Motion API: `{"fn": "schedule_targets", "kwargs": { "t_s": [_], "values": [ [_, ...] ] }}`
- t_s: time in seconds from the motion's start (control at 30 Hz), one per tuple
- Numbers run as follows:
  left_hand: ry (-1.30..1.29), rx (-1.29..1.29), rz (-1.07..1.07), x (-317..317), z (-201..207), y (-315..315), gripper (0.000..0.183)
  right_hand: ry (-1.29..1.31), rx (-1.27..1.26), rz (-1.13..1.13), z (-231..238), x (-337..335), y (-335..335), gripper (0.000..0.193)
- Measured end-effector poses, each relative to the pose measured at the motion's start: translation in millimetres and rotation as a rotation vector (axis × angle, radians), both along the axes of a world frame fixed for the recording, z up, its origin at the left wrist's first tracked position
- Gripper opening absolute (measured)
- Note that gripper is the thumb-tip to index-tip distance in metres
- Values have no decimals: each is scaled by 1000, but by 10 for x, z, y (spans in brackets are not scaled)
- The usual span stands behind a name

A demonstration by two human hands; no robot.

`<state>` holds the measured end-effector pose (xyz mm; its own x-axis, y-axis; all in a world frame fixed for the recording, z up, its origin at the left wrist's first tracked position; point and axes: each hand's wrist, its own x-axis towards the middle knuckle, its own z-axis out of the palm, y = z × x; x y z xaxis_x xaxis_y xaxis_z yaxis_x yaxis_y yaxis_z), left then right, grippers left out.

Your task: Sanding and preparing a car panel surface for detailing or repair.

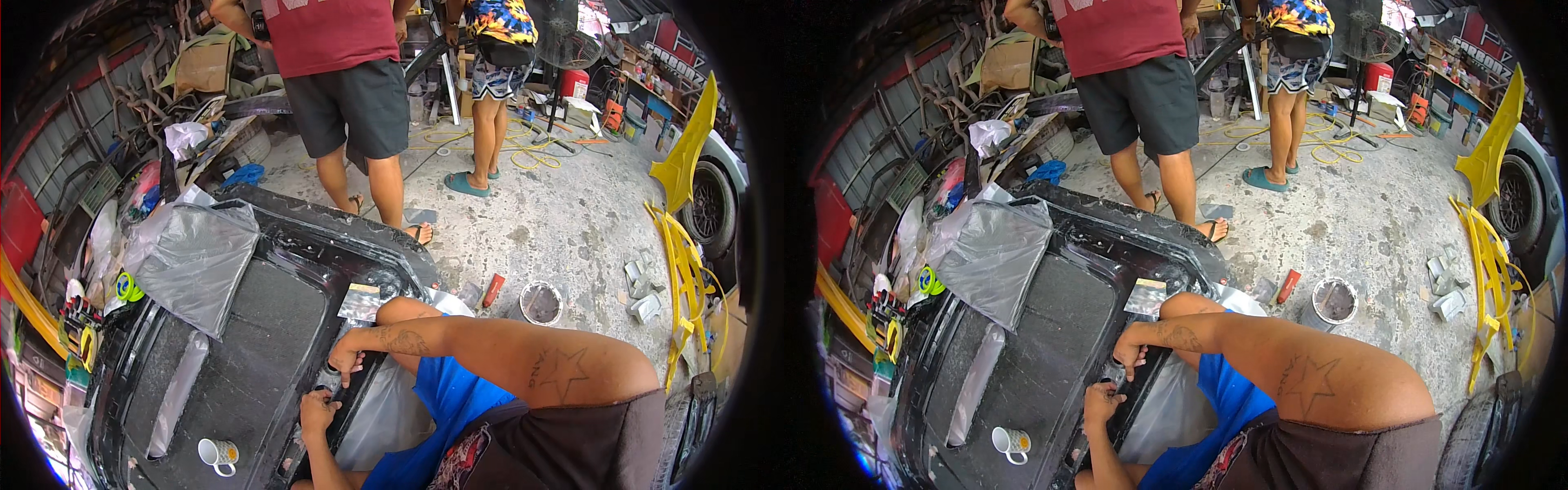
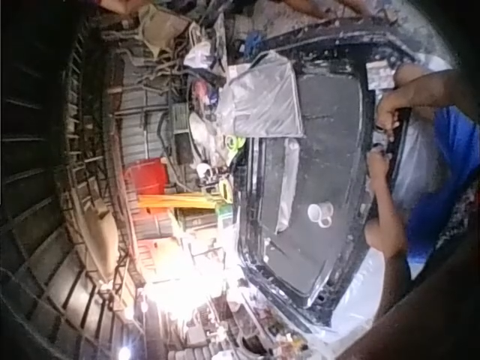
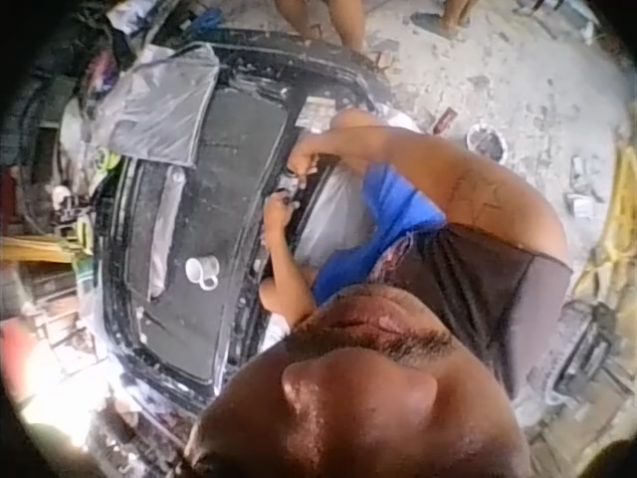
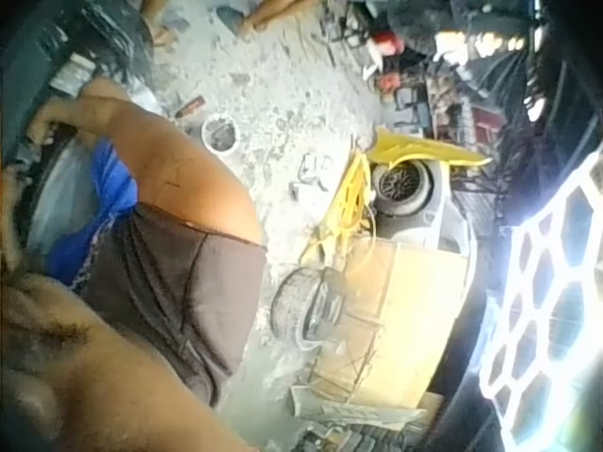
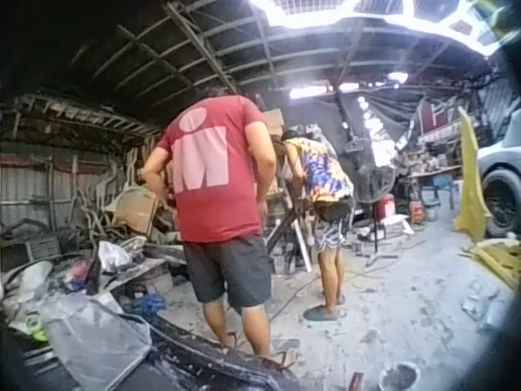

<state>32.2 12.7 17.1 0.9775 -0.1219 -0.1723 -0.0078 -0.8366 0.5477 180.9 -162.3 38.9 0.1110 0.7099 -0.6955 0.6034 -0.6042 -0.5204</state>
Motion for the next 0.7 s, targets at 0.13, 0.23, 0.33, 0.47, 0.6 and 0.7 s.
{"fn": "schedule_targets", "kwargs": {
  "t_s": [0.13, 0.23, 0.33, 0.47, 0.6, 0.7],
  "values": [
    [-19, -18, 10, -18, -47, 38, 36, -23, 0, -8, 52, -39, 16, 57],
    [-14, -14, -6, -16, -14, 30, 37, -20, -1, -19, 78, -45, 0, 57],
    [-5, -3, 3, -12, -18, 23, 36, -8, 7, -10, 81, -36, -4, 57],
    [-19, 34, -22, 3, -23, 13, 36, -5, -11, -16, 51, -15, -7, 57],
    [-22, 37, -32, 1, -57, 51, 36, -17, -12, -4, 82, -32, 8, 57],
    [-48, 15, -36, 1, -103, 53, 35, -15, -13, 12, 50, -14, 10, 57]
  ]
}}
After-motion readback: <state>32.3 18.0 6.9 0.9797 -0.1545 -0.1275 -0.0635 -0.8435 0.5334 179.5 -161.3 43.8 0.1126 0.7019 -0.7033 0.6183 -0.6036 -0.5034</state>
